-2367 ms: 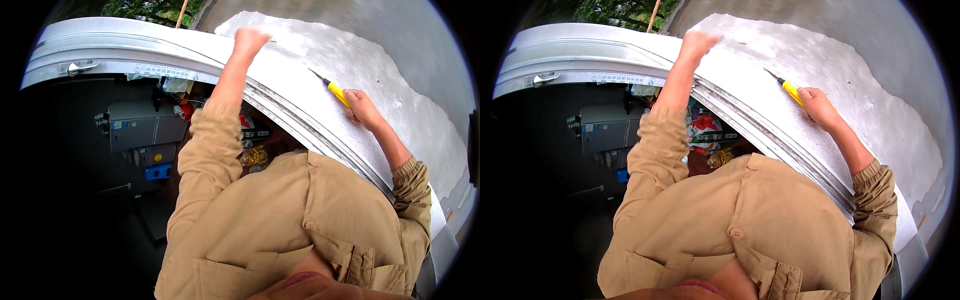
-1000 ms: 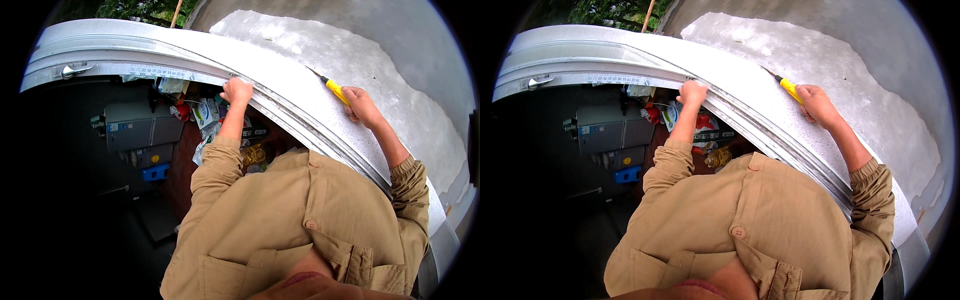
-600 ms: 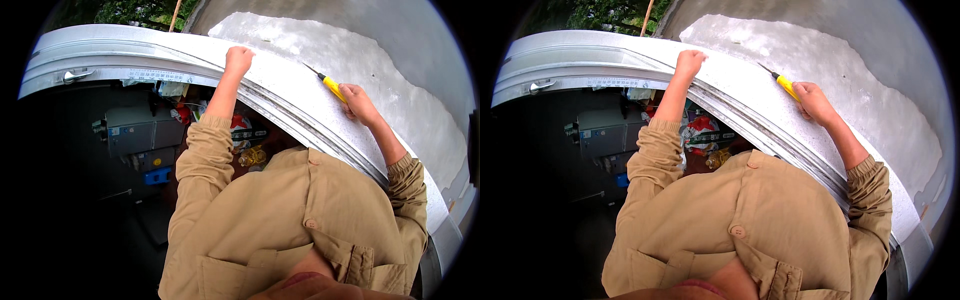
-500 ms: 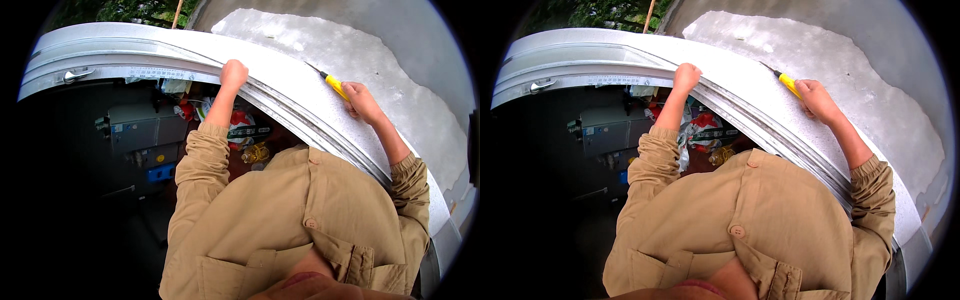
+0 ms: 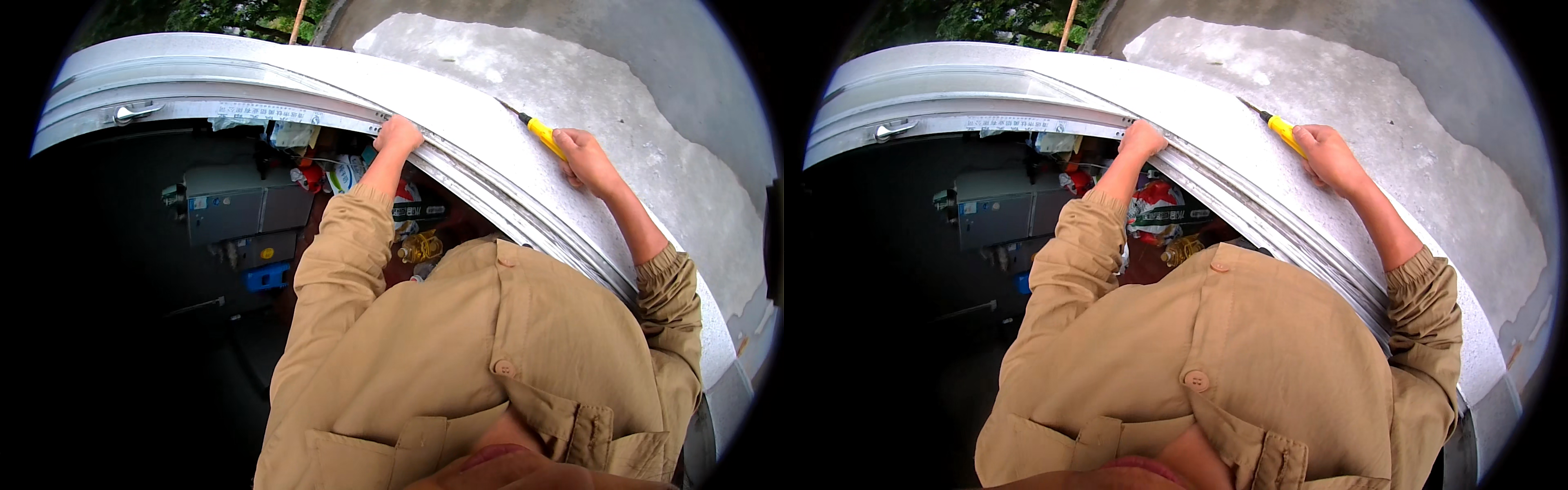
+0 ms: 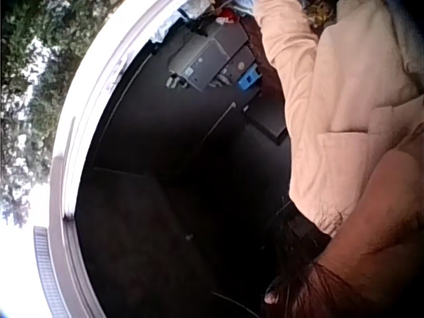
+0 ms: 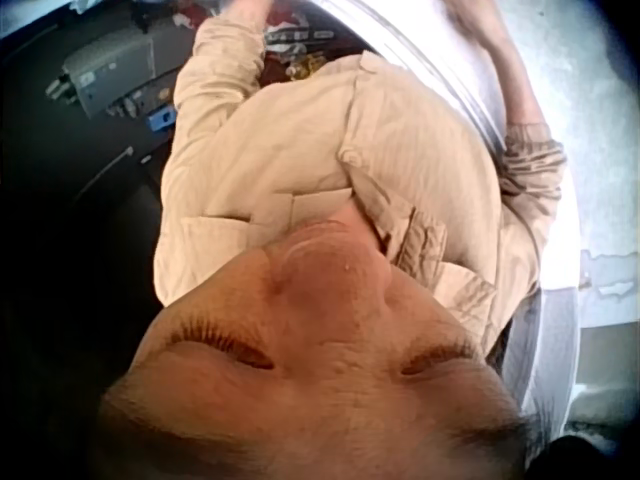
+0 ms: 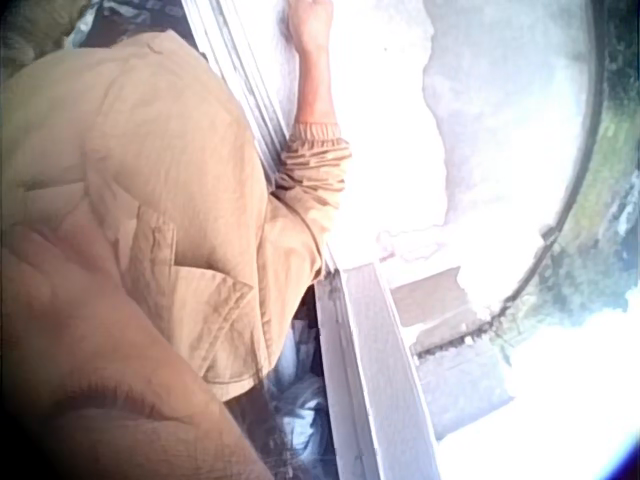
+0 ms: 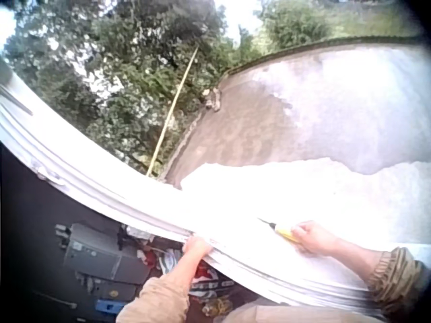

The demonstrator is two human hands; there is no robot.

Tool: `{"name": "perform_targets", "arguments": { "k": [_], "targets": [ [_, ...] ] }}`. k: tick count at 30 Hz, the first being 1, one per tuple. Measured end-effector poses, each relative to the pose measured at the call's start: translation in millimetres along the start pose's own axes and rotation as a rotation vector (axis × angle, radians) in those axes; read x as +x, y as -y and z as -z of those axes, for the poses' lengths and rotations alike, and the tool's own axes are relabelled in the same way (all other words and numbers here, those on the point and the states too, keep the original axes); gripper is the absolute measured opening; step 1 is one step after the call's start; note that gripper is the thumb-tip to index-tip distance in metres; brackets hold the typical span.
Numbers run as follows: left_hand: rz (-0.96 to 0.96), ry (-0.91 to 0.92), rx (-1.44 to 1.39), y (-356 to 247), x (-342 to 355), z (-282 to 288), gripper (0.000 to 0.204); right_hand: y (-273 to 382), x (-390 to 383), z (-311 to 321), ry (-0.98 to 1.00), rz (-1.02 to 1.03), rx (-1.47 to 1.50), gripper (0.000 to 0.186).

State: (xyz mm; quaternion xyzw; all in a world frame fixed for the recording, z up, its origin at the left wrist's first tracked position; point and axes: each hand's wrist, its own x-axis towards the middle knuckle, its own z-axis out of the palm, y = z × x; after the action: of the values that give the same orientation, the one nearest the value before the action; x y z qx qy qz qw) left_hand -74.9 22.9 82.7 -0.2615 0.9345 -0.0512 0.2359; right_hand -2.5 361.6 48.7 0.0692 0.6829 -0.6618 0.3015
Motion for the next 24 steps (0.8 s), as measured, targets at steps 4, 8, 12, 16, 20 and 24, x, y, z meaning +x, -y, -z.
{"name": "perform_targets", "arguments": {
  "k": [4,8,12,16,20,24],
  "targets": [
    [0.124,-0.1,-0.09,-5.4,4.5,-9.6,0.043,0.9,-2.8,1.2,0.024,0.012,0.036,0.042],
    [0.161,-0.116,-0.156,8.9,24.4,-23.7,0.042,-2.4,-2.6,2.5,0.063,0.053,0.044,0.044],
    [0.118,-0.165,-0.146,-0.6,13.5,-23.0,0.041,-6.0,-1.9,5.2,0.019,0.031,0.059,0.044],
    [-0.086,-0.141,-0.272,46.5,47.3,-20.1,0.036,1.0,-6.1,-2.1,0.03,0.057,0.023,0.043],
    [-0.371,-0.046,-0.994,-39.4,12.4,83.6,0.015,-2.8,0.2,4.4,0.03,-0.001,0.033,0.043],
    [-1.089,0.031,-1.355,-119.2,-69.7,134.6,0.02,-9.1,2.1,7.7,0.011,0.0,0.017,0.044]
  ]
}}
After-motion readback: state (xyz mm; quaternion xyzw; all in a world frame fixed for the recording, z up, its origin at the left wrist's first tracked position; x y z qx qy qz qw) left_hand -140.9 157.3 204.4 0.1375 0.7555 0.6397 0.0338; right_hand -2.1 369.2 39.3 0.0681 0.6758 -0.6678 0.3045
